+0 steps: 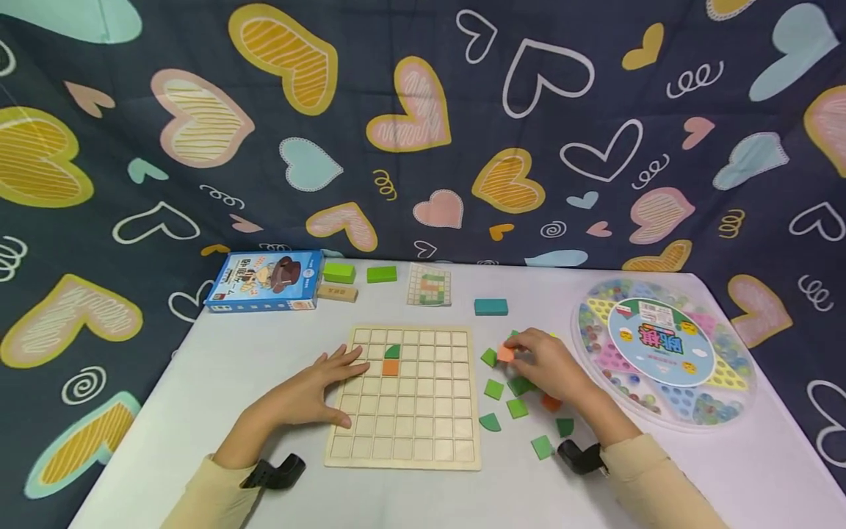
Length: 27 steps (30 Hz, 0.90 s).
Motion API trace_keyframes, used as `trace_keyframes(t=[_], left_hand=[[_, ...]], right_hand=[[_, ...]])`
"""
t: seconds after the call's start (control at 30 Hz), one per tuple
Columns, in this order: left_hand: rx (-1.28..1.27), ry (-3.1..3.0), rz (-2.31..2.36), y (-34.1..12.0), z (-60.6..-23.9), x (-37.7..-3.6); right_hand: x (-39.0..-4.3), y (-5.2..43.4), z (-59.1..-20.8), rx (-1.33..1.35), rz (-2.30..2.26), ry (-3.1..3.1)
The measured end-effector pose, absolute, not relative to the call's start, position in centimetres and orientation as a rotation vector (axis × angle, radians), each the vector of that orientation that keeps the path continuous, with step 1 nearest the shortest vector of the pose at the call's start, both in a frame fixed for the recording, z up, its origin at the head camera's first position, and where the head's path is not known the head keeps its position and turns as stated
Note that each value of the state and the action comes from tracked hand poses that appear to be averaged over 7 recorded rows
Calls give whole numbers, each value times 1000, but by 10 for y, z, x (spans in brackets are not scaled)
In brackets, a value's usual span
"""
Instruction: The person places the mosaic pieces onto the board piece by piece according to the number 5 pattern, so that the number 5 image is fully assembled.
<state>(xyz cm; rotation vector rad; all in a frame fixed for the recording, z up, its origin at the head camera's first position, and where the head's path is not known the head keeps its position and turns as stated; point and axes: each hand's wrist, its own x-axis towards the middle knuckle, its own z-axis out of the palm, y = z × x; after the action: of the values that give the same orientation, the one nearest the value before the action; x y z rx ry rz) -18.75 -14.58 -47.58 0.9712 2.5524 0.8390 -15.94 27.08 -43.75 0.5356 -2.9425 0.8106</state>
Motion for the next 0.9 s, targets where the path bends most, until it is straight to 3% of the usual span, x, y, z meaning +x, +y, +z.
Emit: trace_keyframes(t=[0.2, 0.4, 0.9], left_hand=[[955, 2567, 815, -143, -472, -191], [955, 2560, 791, -146, -472, -186], [940, 2561, 805, -146, -472, -184]], right_hand=[[-162, 184, -430, 837, 942, -2888], [-169, 122, -436, 1029, 738, -2964], [-172, 103, -454, 1056, 667, -2995]])
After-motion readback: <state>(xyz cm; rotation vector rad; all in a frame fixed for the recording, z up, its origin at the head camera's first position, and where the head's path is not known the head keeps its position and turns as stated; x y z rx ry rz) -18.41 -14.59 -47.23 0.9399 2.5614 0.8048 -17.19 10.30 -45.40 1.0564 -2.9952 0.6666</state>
